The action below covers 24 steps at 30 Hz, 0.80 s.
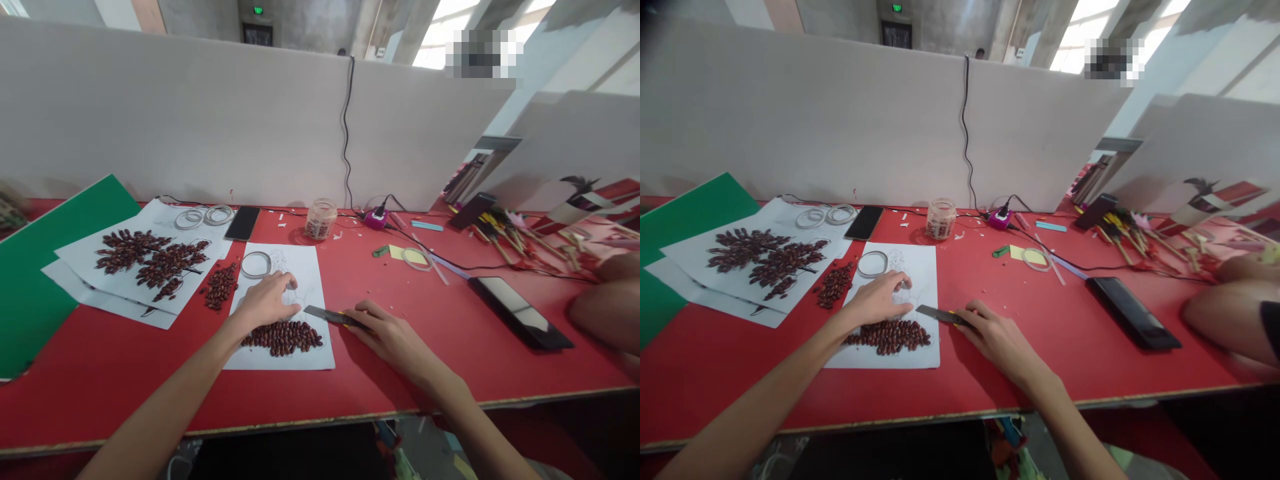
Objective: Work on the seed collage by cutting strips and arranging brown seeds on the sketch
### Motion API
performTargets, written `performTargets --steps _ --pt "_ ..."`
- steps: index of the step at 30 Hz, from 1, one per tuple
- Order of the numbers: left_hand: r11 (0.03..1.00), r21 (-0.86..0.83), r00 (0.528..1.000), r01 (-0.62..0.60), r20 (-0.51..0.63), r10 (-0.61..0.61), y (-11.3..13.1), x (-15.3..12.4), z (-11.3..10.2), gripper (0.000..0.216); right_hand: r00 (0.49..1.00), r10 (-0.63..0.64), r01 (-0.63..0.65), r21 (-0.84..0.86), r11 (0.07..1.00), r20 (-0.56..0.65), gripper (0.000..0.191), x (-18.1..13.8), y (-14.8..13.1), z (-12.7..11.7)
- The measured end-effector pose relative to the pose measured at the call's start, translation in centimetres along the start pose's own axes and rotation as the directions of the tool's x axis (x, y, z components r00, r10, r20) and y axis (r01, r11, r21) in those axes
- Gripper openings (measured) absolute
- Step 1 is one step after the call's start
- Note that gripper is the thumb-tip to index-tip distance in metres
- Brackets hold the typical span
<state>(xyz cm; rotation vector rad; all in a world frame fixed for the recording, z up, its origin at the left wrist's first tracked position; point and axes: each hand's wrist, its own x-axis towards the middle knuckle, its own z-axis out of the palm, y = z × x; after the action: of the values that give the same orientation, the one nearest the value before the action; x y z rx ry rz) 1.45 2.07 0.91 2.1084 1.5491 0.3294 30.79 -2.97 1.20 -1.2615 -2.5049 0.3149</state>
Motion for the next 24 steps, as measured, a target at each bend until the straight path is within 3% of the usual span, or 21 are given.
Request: performTargets --steps 7,16,24 --pt "1.0 -0.001 1.0 0.003 -0.001 -0.003 0.0 0.1 0.1 0.036 0.998 0.018 -0.02 0.045 0.999 0.054 0.026 -0.1 0.2 0.2" --pt "1.0 0.01 1.0 0.006 0.0 -0.006 0.1 0.1 0.0 0.036 1.0 -0.001 0.0 0.012 1.0 0.03 0.027 -0.1 0.1 0.5" --pt "1.0 -0.009 1.0 0.002 -0.004 -0.002 0.0 0.1 -0.1 0.029 0.985 -0.134 0.107 -0.222 0.969 -0.111 0.027 -0.5 0.3 1.5"
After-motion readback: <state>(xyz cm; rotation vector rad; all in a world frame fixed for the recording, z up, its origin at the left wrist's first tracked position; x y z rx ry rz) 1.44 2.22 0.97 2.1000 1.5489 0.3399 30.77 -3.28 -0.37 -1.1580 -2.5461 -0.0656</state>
